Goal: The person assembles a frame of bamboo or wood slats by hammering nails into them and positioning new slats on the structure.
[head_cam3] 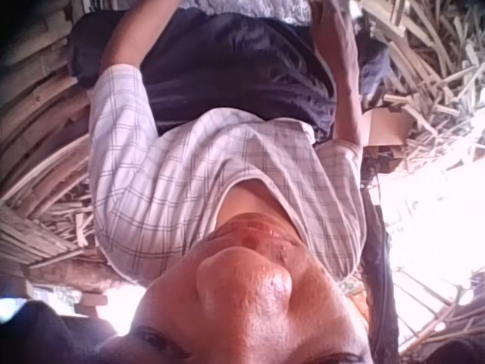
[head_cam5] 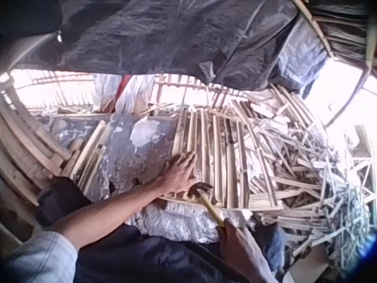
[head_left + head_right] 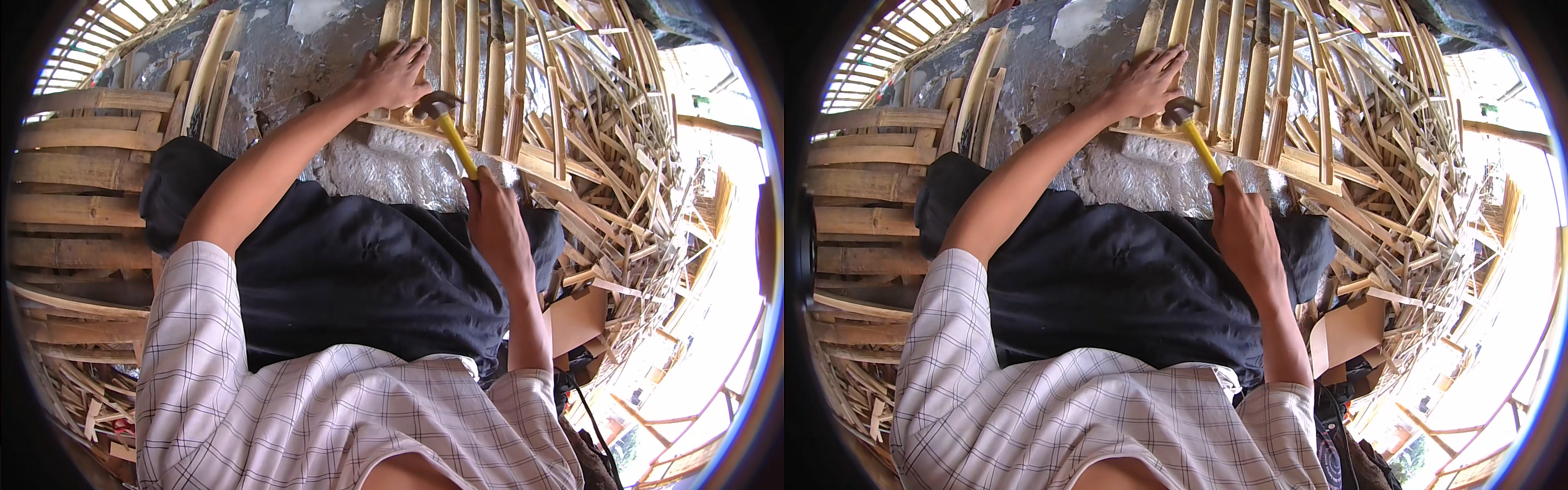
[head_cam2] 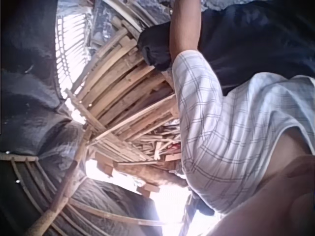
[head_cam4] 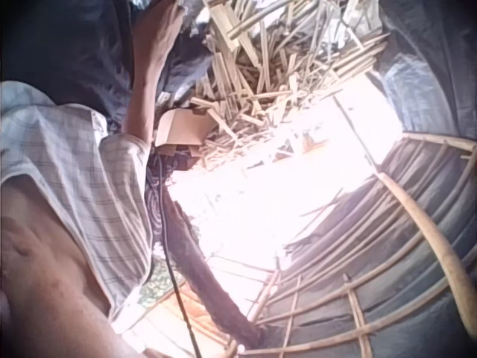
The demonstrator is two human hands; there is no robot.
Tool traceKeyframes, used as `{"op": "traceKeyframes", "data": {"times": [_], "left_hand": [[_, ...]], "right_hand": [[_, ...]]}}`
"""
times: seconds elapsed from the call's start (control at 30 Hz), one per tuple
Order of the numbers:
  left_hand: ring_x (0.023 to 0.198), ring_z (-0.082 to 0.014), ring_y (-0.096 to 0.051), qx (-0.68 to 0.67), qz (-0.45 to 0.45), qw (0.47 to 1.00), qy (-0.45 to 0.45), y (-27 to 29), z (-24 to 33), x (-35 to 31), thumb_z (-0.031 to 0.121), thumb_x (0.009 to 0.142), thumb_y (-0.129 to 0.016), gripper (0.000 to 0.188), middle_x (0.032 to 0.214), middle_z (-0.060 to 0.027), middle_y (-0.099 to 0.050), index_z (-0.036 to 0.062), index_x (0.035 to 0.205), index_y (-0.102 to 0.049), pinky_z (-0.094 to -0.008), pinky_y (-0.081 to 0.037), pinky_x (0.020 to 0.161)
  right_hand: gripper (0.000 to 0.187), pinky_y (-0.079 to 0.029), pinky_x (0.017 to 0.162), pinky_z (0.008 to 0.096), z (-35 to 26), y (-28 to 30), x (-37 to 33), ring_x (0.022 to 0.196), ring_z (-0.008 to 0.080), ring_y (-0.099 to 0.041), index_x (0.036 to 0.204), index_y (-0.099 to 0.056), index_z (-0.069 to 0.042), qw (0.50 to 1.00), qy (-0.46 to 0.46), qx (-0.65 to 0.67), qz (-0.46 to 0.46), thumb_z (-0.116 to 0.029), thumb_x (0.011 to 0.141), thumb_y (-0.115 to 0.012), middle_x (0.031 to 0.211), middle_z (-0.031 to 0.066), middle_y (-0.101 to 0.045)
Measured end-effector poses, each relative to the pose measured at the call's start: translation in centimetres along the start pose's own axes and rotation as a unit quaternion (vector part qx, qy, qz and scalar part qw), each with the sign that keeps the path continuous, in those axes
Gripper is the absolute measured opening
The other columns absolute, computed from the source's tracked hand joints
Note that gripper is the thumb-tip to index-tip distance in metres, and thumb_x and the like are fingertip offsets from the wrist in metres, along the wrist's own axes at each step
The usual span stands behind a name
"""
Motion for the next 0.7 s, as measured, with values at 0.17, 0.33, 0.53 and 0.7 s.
{"op": "traceKeyframes", "data": {"times": [0.17,0.33,0.53,0.7], "left_hand": [[0.156,-0.0319,-0.016,-0.015,0.063,0.998,-0.027,-0.3,-0.6,0.8,0.061,0.104,-0.027,0.078,0.172,-0.0035,-0.003,0.0159,0.164,-0.007,-0.0712,-0.027,0.115],[0.154,-0.0331,-0.023,0.001,0.062,0.998,-0.029,0.2,-0.4,0.3,0.061,0.103,-0.031,0.081,0.170,-0.0134,-0.015,0.0082,0.163,-0.016,-0.0566,-0.031,0.121],[0.155,-0.0313,-0.019,-0.047,-0.002,0.999,0.003,0.8,0.4,-0.5,0.057,0.101,-0.041,0.082,0.172,-0.0044,-0.007,0.0160,0.165,-0.008,-0.0693,-0.028,0.117],[0.155,-0.0320,-0.017,-0.022,0.010,1.000,-0.002,-0.4,-1.1,-0.2,0.057,0.105,-0.027,0.074,0.172,-0.0037,-0.005,0.0174,0.165,-0.007,-0.0708,-0.028,0.116]], "right_hand": [[0.026,-0.042,0.067,0.0610,-0.2,1.7,0.3,0.075,0.0526,-0.056,0.117,-0.056,0.004,0.991,-0.066,0.107,0.033,-0.019,0.104,-0.056,0.077,0.0320,-0.060],[0.030,-0.044,0.065,0.0580,-0.4,-0.4,0.1,0.073,0.0526,-0.058,0.122,-0.053,0.004,0.998,-0.014,0.006,-0.058,-0.019,0.104,-0.057,0.081,0.0312,-0.063],[0.023,-0.045,0.074,0.0585,0.0,-0.3,-0.8,0.082,0.0494,-0.059,0.112,-0.055,0.003,0.997,-0.047,0.007,0.054,-0.020,0.105,-0.057,0.087,0.0303,-0.065],[0.016,-0.042,0.062,0.0569,-0.8,1.4,0.6,0.070,0.0520,-0.056,0.107,-0.054,0.002,0.990,-0.096,0.099,-0.036,-0.014,0.104,-0.056,0.080,0.0283,-0.063]]}}
Point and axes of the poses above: each hand's wrist, its own x-axis towards the middle knuckle, its own y-axis out of the back of the hand, z = x × y, the point moved 10 cm from there along x, towards the middle knuckle
